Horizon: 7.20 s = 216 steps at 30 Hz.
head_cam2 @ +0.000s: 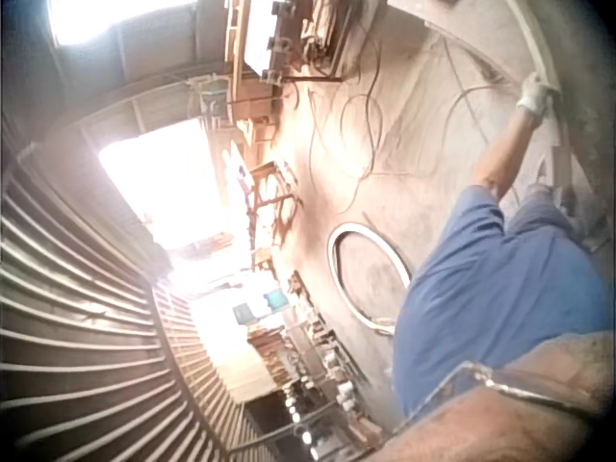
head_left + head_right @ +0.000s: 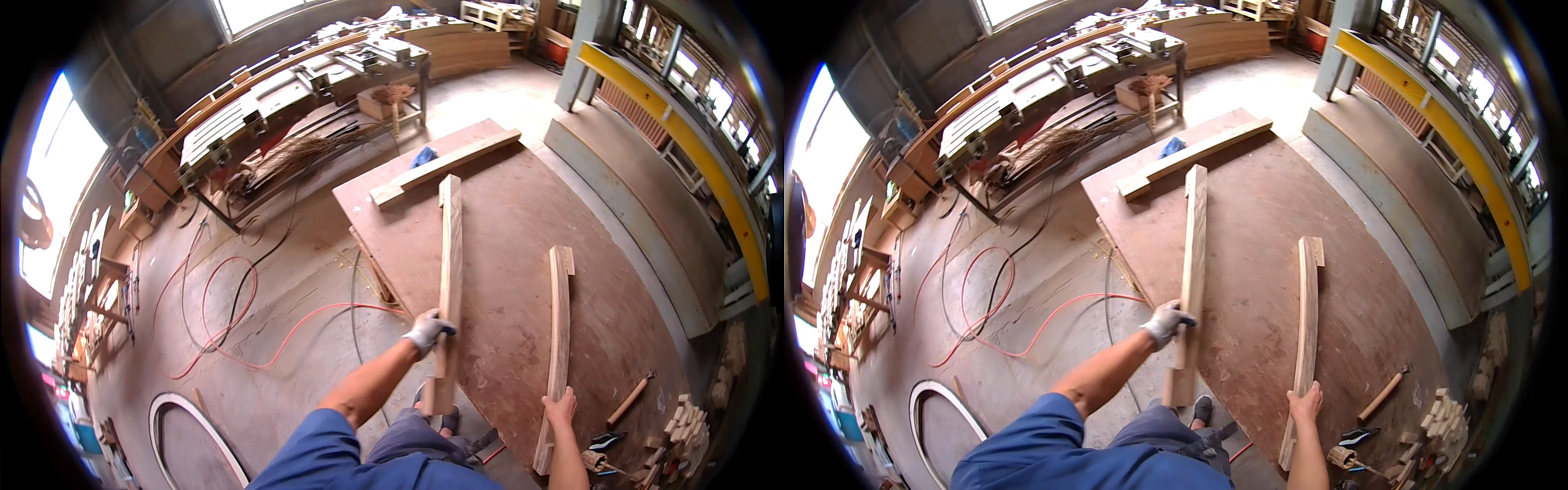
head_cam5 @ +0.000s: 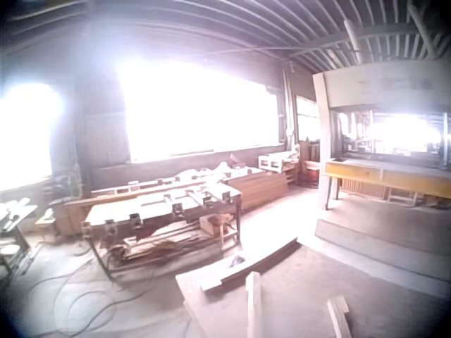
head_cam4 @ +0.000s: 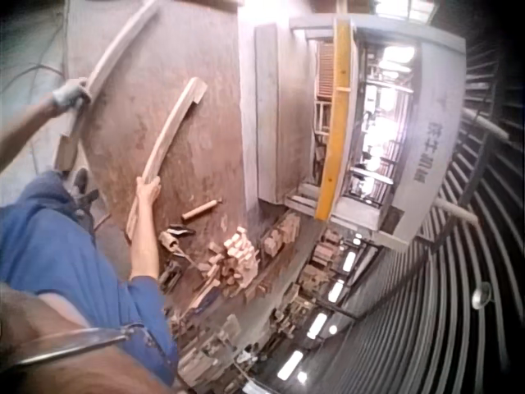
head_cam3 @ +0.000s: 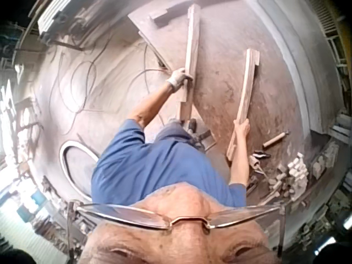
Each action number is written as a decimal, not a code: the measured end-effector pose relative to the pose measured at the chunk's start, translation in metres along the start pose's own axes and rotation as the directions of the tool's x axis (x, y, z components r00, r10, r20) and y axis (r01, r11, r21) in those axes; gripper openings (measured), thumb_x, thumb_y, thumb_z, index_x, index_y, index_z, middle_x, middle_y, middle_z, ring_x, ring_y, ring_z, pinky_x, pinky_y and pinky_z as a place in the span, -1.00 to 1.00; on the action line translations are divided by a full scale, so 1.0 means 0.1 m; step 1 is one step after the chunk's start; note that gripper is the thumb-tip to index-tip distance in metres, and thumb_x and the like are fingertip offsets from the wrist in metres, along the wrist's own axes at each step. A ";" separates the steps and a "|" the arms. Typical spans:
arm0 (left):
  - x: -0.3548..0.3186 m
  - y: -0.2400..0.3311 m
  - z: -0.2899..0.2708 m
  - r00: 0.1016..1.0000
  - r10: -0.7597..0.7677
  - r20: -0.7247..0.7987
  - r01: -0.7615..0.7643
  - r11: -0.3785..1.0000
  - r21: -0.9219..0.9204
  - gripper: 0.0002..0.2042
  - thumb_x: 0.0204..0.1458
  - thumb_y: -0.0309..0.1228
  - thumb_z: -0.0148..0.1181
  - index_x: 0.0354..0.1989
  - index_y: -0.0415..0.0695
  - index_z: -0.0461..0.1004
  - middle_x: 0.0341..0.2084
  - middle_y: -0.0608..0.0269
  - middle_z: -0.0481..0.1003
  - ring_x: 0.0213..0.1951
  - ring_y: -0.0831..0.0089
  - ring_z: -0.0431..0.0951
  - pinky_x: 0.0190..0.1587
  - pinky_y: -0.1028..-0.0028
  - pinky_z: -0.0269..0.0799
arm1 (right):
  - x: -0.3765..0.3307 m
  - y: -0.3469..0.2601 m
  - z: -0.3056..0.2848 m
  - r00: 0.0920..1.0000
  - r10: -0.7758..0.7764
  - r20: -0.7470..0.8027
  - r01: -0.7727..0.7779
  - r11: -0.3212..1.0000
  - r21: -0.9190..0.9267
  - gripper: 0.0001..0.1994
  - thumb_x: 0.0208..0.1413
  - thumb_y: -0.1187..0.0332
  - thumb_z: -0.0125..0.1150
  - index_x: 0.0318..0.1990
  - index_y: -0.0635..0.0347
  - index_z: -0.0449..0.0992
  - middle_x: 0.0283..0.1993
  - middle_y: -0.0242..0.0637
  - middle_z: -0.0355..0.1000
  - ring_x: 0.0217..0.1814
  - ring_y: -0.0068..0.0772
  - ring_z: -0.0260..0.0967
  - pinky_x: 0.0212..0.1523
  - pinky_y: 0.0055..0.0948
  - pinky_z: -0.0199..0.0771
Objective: The person arranges wooden planks on a jig, applies glue to small blocks, and uses a nail gun to fasten them to the planks. The person then places the assembled pieces into a larger wooden structure.
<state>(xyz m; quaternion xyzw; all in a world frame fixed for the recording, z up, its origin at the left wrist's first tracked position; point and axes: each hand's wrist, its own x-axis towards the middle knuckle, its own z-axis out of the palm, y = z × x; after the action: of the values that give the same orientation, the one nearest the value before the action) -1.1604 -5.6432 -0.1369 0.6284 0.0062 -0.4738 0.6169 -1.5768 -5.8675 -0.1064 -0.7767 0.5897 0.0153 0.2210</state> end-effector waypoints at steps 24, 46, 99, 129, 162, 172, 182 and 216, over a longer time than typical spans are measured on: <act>-5.77 -3.35 -2.31 0.721 -0.393 -0.571 -0.076 0.774 -0.628 -0.46 0.14 -0.03 0.50 0.04 -0.24 0.53 -0.34 0.04 0.61 -0.45 0.21 0.66 -0.48 0.16 0.67 | -1.29 -1.39 0.68 0.723 -0.666 0.184 0.617 0.742 0.263 -0.33 -0.14 0.10 0.71 -0.06 0.53 0.56 0.00 0.12 0.60 0.07 0.00 0.54 0.09 -0.04 0.59; -7.53 -4.86 -5.45 0.320 -0.813 -0.486 -0.408 0.345 -0.845 -0.57 -0.06 -0.35 0.63 -0.09 -0.29 0.57 -0.48 0.06 0.60 -0.49 0.20 0.65 -0.44 0.17 0.67 | -5.14 -5.88 4.37 0.333 -0.275 0.902 0.926 0.275 -0.258 -0.47 -0.20 0.16 0.68 -0.27 0.53 0.65 -0.29 0.04 0.66 -0.29 -0.17 0.67 -0.25 -0.20 0.68; -11.01 -3.97 -19.90 0.124 -0.957 -0.261 -0.787 0.065 -0.613 -0.75 0.01 -0.57 0.40 -0.15 -0.37 0.57 -0.48 -0.01 0.63 -0.58 0.17 0.62 -0.49 0.23 0.58 | -19.85 -17.24 12.21 -0.418 -0.305 0.856 0.894 -0.304 0.329 -0.41 -0.20 -0.05 0.48 -0.27 0.41 0.60 -0.21 0.29 0.61 -0.05 0.28 0.61 0.02 0.02 0.60; -16.91 -6.52 -27.10 0.086 -0.980 -0.178 -0.923 -0.011 -0.384 -0.84 0.08 -0.60 0.36 -0.17 -0.34 0.60 -0.40 0.10 0.65 -0.44 0.23 0.66 -0.42 0.25 0.56 | -30.56 -19.10 15.48 -0.682 -0.139 0.718 0.722 -0.285 0.631 -0.42 -0.17 -0.09 0.63 -0.31 0.30 0.57 -0.41 -0.15 0.60 -0.33 -0.30 0.58 -0.23 -0.23 0.57; -24.86 -9.75 -36.25 -0.207 -0.792 -0.574 -0.812 0.467 -0.351 -0.72 -0.08 -0.67 0.49 -0.24 -0.50 0.52 -0.50 -0.02 0.62 -0.52 0.15 0.68 -0.50 0.20 0.64 | -40.51 -22.78 16.80 -0.767 -0.495 0.409 0.642 -0.591 0.489 -0.42 -0.20 -0.10 0.64 -0.31 0.29 0.64 -0.37 0.03 0.61 -0.25 0.05 0.62 -0.18 -0.09 0.58; -26.42 -9.31 -38.49 -0.116 -0.770 -0.627 -0.694 0.514 -0.503 -0.66 -0.09 -0.67 0.48 -0.15 -0.55 0.53 -0.47 0.07 0.64 -0.49 0.33 0.67 -0.45 0.33 0.63 | -42.55 -23.48 17.77 -0.731 -0.547 0.408 0.682 -0.608 0.407 -0.42 -0.23 -0.13 0.63 -0.34 0.26 0.65 -0.31 0.04 0.61 -0.20 0.06 0.62 -0.12 -0.07 0.58; -28.76 -9.50 -41.51 -0.094 -0.511 -0.855 -0.533 0.751 -0.390 -0.66 -0.06 -0.62 0.50 -0.10 -0.48 0.57 -0.38 0.10 0.66 -0.38 0.34 0.70 -0.32 0.38 0.66 | -44.32 -23.97 18.96 -0.559 -0.738 0.378 0.826 -0.537 0.174 -0.45 -0.24 -0.05 0.61 -0.27 0.24 0.59 -0.27 -0.01 0.62 -0.15 0.00 0.61 -0.08 -0.10 0.56; -31.09 -7.34 -48.05 0.648 0.067 -0.759 -0.191 0.978 -0.077 -0.64 -0.07 -0.43 0.48 -0.11 -0.33 0.59 -0.42 0.24 0.64 -0.40 0.54 0.62 -0.28 0.46 0.60 | -47.22 -25.92 21.34 -0.155 -0.944 0.292 0.976 -0.193 -0.104 -0.44 -0.16 -0.01 0.66 -0.19 0.18 0.49 -0.19 -0.06 0.61 -0.08 0.03 0.63 -0.05 -0.09 0.64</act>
<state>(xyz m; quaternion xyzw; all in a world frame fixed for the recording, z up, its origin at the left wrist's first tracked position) -0.4834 0.0789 0.1638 0.7182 0.2515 -0.1244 0.6367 -0.1154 -0.2668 0.1547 -0.9703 -0.2299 -0.0289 0.0693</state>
